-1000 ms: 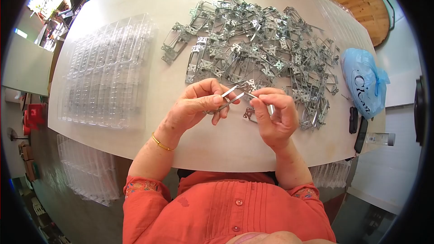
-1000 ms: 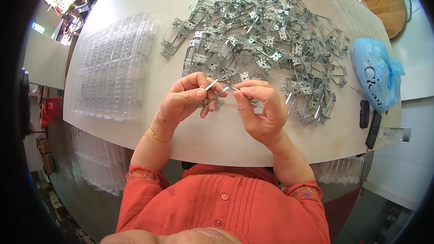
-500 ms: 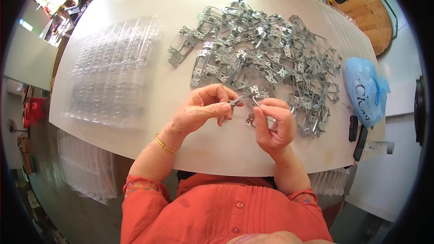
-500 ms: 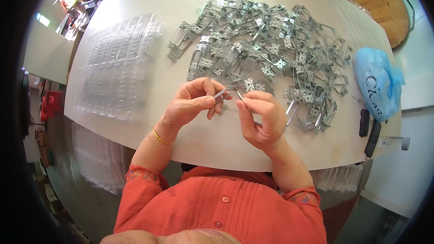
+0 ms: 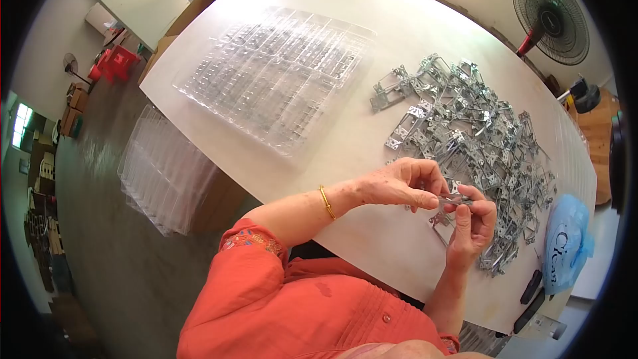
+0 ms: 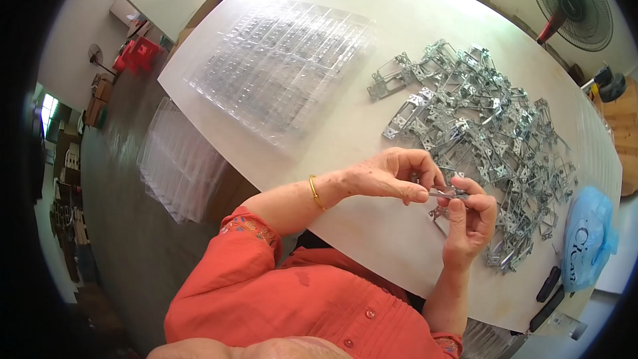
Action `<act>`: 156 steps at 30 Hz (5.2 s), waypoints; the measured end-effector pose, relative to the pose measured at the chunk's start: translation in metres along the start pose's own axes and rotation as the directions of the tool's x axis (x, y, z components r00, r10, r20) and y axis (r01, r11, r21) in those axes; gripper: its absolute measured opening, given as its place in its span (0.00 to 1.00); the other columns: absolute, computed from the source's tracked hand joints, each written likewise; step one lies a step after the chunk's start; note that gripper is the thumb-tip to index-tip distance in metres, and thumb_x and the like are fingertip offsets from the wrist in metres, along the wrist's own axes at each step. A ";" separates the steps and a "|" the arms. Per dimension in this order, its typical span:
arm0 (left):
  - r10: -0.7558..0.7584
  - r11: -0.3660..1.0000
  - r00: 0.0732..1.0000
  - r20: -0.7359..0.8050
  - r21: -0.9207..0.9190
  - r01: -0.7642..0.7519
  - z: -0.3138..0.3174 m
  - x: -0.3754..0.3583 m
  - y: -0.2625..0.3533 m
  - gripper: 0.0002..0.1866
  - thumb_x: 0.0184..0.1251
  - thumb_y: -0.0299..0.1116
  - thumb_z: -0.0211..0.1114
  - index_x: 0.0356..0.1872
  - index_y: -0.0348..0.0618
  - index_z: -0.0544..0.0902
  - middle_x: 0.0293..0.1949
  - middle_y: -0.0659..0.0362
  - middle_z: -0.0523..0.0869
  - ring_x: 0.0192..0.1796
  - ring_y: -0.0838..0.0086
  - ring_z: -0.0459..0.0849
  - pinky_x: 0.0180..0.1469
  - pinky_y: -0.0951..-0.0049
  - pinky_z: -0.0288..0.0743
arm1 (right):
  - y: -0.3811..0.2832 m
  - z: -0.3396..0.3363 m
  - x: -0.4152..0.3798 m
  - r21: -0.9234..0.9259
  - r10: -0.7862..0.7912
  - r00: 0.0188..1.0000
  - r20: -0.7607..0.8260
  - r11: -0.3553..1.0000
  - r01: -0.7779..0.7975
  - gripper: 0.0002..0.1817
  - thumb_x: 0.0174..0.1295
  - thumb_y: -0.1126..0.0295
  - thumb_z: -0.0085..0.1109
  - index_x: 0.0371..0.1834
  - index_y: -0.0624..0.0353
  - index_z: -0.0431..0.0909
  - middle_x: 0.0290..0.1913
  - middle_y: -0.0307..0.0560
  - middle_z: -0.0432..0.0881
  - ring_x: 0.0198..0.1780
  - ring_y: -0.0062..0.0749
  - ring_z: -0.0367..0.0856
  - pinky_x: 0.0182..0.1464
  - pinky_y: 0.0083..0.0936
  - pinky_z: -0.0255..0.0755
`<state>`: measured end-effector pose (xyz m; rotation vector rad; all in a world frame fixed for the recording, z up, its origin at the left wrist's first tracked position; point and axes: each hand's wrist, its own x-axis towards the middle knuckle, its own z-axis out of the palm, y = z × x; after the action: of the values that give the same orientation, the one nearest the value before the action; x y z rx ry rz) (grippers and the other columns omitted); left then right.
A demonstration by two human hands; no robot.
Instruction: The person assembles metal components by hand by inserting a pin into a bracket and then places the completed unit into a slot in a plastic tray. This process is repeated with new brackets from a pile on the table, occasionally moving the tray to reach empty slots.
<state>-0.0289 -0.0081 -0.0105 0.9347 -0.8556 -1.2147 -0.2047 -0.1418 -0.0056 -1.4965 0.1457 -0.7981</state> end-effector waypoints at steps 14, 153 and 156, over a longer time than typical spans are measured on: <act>0.067 0.996 0.987 -0.143 -0.048 -0.075 -0.004 0.005 -0.007 0.12 0.79 0.34 0.63 0.55 0.39 0.80 0.48 0.61 0.85 0.48 0.81 0.80 0.53 0.76 0.76 | 0.003 -0.006 0.009 0.198 0.007 0.990 -0.142 0.980 0.022 0.05 0.75 0.78 0.57 0.47 0.60 0.71 0.59 0.60 0.80 0.46 0.27 0.83 0.49 0.28 0.82; 0.437 -0.167 0.727 -0.529 0.747 0.644 -0.071 0.053 0.024 0.15 0.66 0.30 0.65 0.50 0.32 0.79 0.53 0.41 0.83 0.59 0.47 0.82 0.60 0.53 0.78 | 0.039 0.130 -0.066 -0.082 -0.124 0.399 0.909 0.884 0.461 0.12 0.59 0.68 0.62 0.40 0.61 0.72 0.36 0.54 0.83 0.41 0.56 0.84 0.45 0.48 0.78; 0.401 -0.142 0.692 -0.600 0.706 0.694 -0.079 0.060 0.013 0.16 0.65 0.30 0.65 0.51 0.32 0.79 0.55 0.41 0.82 0.61 0.46 0.81 0.63 0.53 0.77 | 0.033 0.127 -0.069 -0.101 -0.088 0.405 0.910 0.901 0.423 0.11 0.59 0.69 0.61 0.40 0.61 0.71 0.36 0.55 0.83 0.41 0.58 0.84 0.45 0.49 0.77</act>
<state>0.0574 -0.0562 -0.0259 2.7773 -0.9066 0.1605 -0.1734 -0.0025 -0.0476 -2.1190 -0.8483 -0.0919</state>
